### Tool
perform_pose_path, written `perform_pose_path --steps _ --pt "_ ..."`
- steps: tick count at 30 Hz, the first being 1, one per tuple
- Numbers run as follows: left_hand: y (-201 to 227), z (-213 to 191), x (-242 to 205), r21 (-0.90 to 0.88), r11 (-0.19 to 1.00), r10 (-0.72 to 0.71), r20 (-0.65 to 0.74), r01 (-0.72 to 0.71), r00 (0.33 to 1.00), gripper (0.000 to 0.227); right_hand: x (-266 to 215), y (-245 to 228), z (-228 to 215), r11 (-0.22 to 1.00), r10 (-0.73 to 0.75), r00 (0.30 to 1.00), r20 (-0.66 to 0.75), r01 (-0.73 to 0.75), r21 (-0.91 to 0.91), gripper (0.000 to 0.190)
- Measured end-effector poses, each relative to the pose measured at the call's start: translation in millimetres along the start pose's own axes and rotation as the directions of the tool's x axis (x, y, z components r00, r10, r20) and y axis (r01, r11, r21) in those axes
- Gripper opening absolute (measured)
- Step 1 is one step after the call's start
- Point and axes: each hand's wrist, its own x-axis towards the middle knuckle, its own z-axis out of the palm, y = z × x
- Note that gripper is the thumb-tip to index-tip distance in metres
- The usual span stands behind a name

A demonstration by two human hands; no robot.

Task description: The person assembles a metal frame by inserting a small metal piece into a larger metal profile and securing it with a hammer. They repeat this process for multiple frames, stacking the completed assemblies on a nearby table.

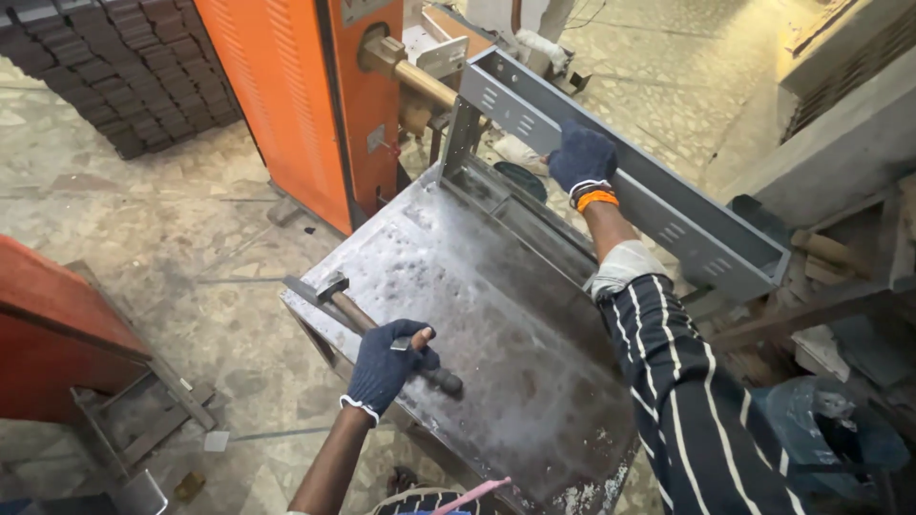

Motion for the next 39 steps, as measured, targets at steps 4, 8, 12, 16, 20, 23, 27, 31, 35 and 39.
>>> perform_pose_path --steps 4,8,12,16,20,23,27,31,35,39 --pt "2 -1 -3 0.014 0.999 0.042 -0.019 -0.042 0.999 0.032 2 7 2 1.0 -0.022 1.0 0.007 0.022 -0.002 0.045" --pt "6 -5 -7 0.119 0.993 0.026 -0.055 -0.019 0.998 0.03 4 12 4 0.998 -0.061 0.998 -0.007 0.061 -0.015 0.046" --pt "-5 -16 -7 0.247 0.961 0.164 -0.129 -0.128 0.978 0.029 0 9 7 0.992 -0.127 0.985 -0.121 0.126 -0.018 0.047" --pt "-7 -25 -11 0.321 0.94 0.174 -0.173 -0.112 0.969 0.033 -42 -45 -5 0.973 -0.232 0.893 -0.386 0.22 -0.075 0.052" --pt "0 -27 -23 0.227 0.974 0.039 -0.244 0.018 0.969 0.039 -119 -111 82 0.822 -0.36 0.879 -0.311 0.457 0.34 0.042" --pt "4 -27 -33 0.137 0.989 -0.006 -0.291 0.048 0.957 0.041 -201 -181 143 0.738 -0.475 0.879 -0.047 0.427 0.523 0.058" --pt "13 -30 -49 -0.07 0.997 -0.007 -0.304 -0.015 0.953 0.029 -266 -248 186 0.799 -0.439 0.848 0.297 0.217 0.561 0.074" --pt "-18 -41 -60 0.011 1.0 -0.017 -0.334 0.022 0.942 0.047 -278 -259 209 0.881 -0.356 0.81 0.467 0.123 0.457 0.067" --pt "-16 -50 -79 -0.068 0.995 -0.089 -0.342 0.07 0.936 0.041 -269 -237 227 0.822 -0.351 0.876 0.332 0.119 0.556 0.058" --pt "-13 -55 -89 -0.12 0.984 -0.17 -0.374 0.134 0.912 0.038 -253 -234 196 0.839 -0.38 0.905 0.192 0.25 0.484 0.046"
